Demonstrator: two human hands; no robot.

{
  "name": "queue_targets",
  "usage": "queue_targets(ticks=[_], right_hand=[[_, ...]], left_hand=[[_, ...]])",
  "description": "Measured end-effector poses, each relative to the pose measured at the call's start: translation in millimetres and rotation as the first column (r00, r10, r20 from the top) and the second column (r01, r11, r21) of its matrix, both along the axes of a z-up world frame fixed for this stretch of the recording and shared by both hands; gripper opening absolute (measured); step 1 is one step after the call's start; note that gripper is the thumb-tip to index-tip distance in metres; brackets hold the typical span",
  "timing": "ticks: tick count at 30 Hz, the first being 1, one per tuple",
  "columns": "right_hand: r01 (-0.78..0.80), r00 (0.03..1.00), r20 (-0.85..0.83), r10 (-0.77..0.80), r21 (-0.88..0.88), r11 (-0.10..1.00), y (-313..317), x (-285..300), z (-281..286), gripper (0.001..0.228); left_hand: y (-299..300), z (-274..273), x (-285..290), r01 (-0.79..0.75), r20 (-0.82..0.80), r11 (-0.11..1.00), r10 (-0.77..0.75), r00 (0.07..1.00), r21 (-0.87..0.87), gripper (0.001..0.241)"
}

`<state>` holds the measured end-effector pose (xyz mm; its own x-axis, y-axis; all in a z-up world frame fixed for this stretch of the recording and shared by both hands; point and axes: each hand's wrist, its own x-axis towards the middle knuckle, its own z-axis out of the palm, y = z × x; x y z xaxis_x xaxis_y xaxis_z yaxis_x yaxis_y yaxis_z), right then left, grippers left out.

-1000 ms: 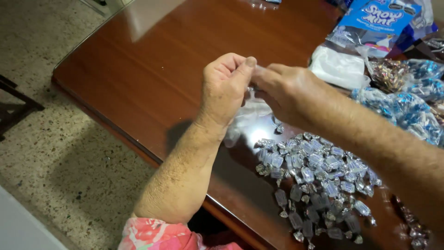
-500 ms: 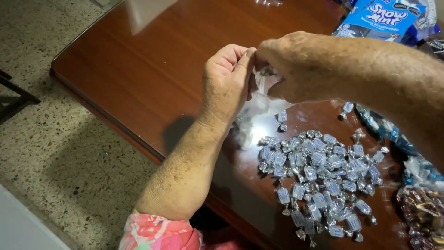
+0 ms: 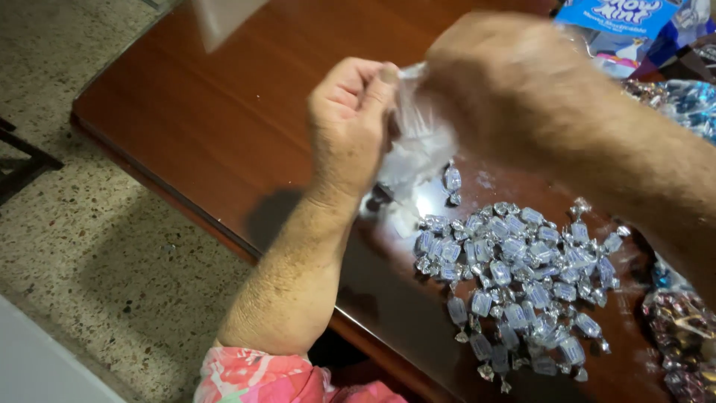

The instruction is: Packaging small wrapped candies into plastic bags

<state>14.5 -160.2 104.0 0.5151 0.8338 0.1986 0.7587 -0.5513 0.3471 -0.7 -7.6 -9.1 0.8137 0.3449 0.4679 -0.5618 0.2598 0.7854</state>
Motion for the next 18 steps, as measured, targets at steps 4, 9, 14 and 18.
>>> queue_targets(ticks=[4,9,14,18], right_hand=[[0.244,0.967,0.037,-0.251,0.136,0.960,-31.8,8.8,-36.8,0.021],[0.643,0.474,-0.629,-0.616,-0.231,0.731,-25.4,1.6,-105.8,0.038],[0.859,0.240,-0.882,-0.404,-0.001,0.512,-44.4,-9.8,-78.5,0.016],[0.875,0.462,-0.880,-0.110,0.433,0.215,-169.8,20.6,-95.0,0.007]], left_hand=[[6.7,8.4,-5.2,-0.041,-0.016,0.999,0.041,0.999,-0.028,0.023],[4.9,8.9,-7.7,-0.064,-0.047,0.994,0.069,0.997,0.086,0.021],[5.7,12.0,-5.0,-0.078,-0.002,0.986,0.079,0.997,0.149,0.020],[8.0,9.2,-6.5,-0.105,0.010,0.977,0.105,0.994,0.183,0.020]])
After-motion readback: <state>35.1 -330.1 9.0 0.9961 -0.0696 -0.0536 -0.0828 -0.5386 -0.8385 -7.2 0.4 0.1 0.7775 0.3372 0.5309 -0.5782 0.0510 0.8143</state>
